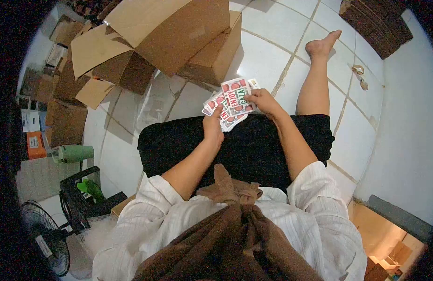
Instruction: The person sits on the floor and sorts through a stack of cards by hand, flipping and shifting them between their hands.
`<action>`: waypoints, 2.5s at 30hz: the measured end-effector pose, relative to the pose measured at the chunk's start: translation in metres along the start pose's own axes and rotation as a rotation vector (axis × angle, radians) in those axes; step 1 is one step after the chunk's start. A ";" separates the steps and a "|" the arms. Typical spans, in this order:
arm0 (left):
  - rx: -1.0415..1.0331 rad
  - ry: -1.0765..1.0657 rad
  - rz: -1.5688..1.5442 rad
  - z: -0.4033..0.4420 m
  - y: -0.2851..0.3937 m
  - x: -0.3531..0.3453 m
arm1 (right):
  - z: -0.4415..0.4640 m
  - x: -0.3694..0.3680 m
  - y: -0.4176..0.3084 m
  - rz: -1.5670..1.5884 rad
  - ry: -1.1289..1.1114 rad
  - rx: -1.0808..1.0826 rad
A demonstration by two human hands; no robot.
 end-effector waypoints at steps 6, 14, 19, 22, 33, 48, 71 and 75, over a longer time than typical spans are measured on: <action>-0.007 -0.002 0.088 -0.001 0.006 -0.005 | 0.015 0.022 0.007 -0.137 0.164 0.137; 0.074 0.072 0.005 -0.002 -0.003 0.003 | 0.023 0.074 0.017 -0.440 0.388 0.165; 0.085 0.065 0.036 0.002 -0.007 0.006 | 0.014 0.053 0.000 -0.772 0.426 0.214; 0.081 0.010 0.007 0.002 -0.006 0.000 | -0.011 0.047 -0.039 -0.843 0.672 0.517; 0.021 -0.025 0.061 -0.004 0.007 -0.010 | 0.007 -0.009 0.013 -0.062 0.067 0.085; -0.025 0.192 0.034 -0.002 0.011 0.014 | 0.014 0.065 0.030 -0.103 0.480 0.091; 0.022 -0.047 0.033 -0.006 0.010 -0.014 | 0.002 -0.007 0.013 0.099 0.134 0.043; -0.037 -0.008 0.062 -0.001 0.009 -0.007 | 0.008 0.021 0.018 -0.017 0.212 0.020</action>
Point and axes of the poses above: each hand's wrist, its own z-axis towards the middle knuckle, its own x-axis out of the back of the hand, y = z × x, the point moved 10 cm from there along z, towards the middle knuckle, and after that the axes turned 7 degrees about z, right-handed, at the moved point
